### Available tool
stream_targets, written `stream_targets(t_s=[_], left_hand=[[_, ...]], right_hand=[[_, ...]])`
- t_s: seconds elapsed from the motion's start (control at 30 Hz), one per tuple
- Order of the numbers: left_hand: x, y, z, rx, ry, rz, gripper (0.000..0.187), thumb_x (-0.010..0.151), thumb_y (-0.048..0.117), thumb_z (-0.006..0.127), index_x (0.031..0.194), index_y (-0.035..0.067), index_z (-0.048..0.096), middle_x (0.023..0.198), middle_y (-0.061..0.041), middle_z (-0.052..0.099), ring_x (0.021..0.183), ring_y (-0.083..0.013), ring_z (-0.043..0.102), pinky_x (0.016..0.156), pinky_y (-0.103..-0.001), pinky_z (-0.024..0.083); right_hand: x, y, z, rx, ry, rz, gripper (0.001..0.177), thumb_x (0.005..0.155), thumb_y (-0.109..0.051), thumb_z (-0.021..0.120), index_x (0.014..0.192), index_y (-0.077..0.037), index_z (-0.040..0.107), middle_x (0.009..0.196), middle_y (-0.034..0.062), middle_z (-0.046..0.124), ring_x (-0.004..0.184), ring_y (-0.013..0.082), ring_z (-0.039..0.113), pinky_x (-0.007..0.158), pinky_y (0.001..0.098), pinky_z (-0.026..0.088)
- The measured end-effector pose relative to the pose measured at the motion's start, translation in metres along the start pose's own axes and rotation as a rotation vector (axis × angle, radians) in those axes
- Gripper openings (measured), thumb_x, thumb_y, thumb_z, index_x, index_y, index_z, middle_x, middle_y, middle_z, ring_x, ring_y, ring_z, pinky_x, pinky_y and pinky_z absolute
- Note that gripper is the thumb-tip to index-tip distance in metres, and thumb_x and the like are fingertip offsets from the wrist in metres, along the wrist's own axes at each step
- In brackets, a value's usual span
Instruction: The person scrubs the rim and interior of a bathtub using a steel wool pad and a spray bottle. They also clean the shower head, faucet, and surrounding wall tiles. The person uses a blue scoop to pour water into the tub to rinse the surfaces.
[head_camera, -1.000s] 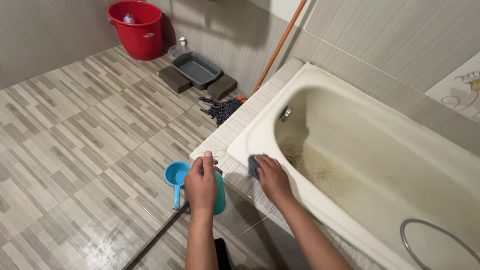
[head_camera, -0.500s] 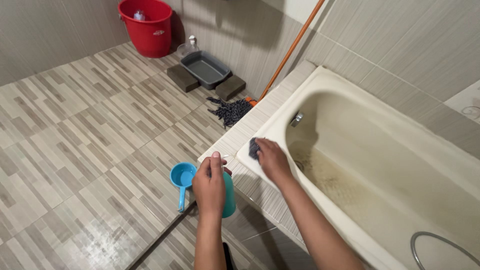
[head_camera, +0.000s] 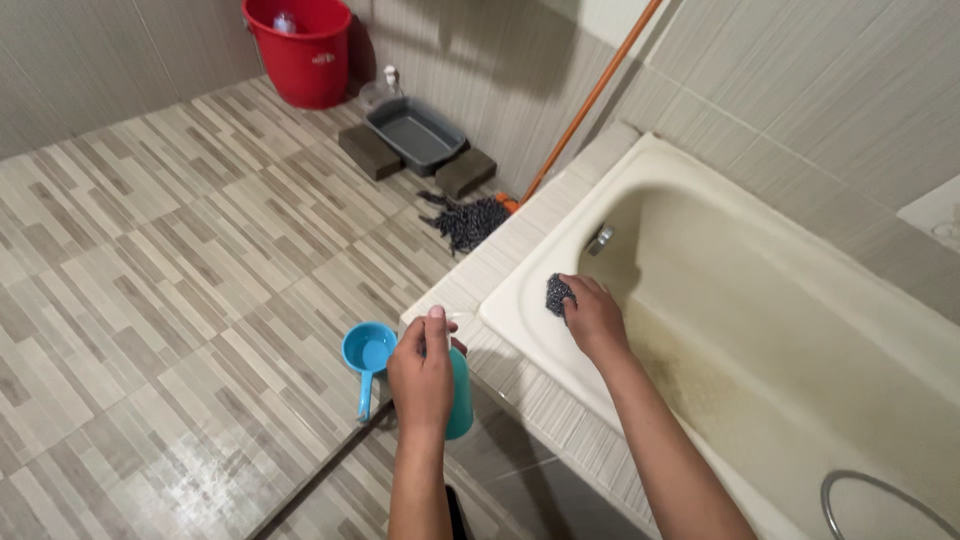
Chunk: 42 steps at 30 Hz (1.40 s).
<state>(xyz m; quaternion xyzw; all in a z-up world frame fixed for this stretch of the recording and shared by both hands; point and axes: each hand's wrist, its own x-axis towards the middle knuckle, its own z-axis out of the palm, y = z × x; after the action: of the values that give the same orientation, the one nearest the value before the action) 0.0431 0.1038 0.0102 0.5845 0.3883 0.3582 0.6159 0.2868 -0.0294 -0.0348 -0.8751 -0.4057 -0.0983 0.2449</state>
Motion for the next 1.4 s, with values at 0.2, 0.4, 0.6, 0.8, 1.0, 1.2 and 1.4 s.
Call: stream_targets(t_s=[0.2,0.4,0.6,0.8,1.0,1.2,1.4], left_hand=[[0.006,0.001,0.002,-0.005,-0.002,-0.033,0.053,0.100,0.047,0.050,0.091,0.001,0.075,0.068,-0.009,0.073,0.066,-0.0170,0.070,0.065,-0.032,0.053],[0.006,-0.007,0.003,-0.063,-0.013,0.035,0.054,0.102,0.046,0.051,0.089,0.000,0.074,0.067,-0.010,0.072,0.066,-0.0164,0.069,0.064,-0.032,0.052],[0.004,-0.002,0.002,-0.038,-0.009,-0.028,0.052,0.101,0.046,0.051,0.089,0.001,0.075,0.067,-0.010,0.072,0.064,-0.0165,0.068,0.061,-0.032,0.052],[0.006,-0.004,0.005,-0.056,-0.020,-0.005,0.051,0.101,0.046,0.052,0.089,0.001,0.075,0.067,-0.009,0.073,0.064,-0.0158,0.069,0.063,-0.031,0.053],[0.004,-0.004,0.001,-0.075,-0.028,-0.019,0.051,0.101,0.046,0.052,0.089,0.001,0.074,0.067,-0.009,0.072,0.064,-0.0159,0.068,0.063,-0.031,0.053],[0.007,-0.001,0.000,-0.079,-0.017,-0.006,0.052,0.101,0.046,0.051,0.089,0.001,0.074,0.067,-0.010,0.072,0.064,-0.0159,0.067,0.062,-0.031,0.053],[0.007,-0.003,0.001,-0.069,-0.026,-0.019,0.052,0.101,0.047,0.051,0.089,0.001,0.074,0.067,-0.010,0.073,0.064,-0.0160,0.069,0.061,-0.031,0.054]], right_hand=[[-0.043,-0.010,0.000,-0.012,-0.276,-0.083,0.048,0.091,-0.015,0.068,0.138,-0.009,0.061,0.149,0.0129,0.053,0.140,0.0321,0.047,0.115,0.0409,0.038],[-0.044,-0.007,-0.006,-0.020,-0.375,-0.118,0.055,0.091,-0.010,0.061,0.146,-0.008,0.054,0.157,0.0128,0.046,0.147,0.0308,0.041,0.119,0.0393,0.034],[0.021,-0.005,0.020,-0.109,-0.201,0.053,0.048,0.096,-0.011,0.060,0.144,-0.010,0.055,0.153,0.0101,0.050,0.141,0.0311,0.045,0.116,0.0409,0.039],[-0.037,-0.043,0.012,-0.044,-0.372,-0.058,0.055,0.085,-0.006,0.062,0.139,-0.014,0.059,0.148,0.0066,0.055,0.136,0.0265,0.050,0.114,0.0375,0.042],[0.022,0.004,0.029,-0.048,-0.181,-0.052,0.050,0.089,-0.006,0.060,0.138,-0.013,0.062,0.145,0.0088,0.058,0.132,0.0309,0.054,0.112,0.0399,0.043],[0.051,0.009,0.027,-0.107,-0.157,-0.016,0.046,0.090,-0.007,0.060,0.137,-0.009,0.061,0.141,0.0087,0.060,0.130,0.0323,0.054,0.110,0.0407,0.044],[-0.033,-0.036,0.004,0.006,-0.164,-0.242,0.053,0.076,0.001,0.063,0.127,-0.009,0.066,0.133,0.0095,0.065,0.125,0.0322,0.057,0.106,0.0426,0.048]])
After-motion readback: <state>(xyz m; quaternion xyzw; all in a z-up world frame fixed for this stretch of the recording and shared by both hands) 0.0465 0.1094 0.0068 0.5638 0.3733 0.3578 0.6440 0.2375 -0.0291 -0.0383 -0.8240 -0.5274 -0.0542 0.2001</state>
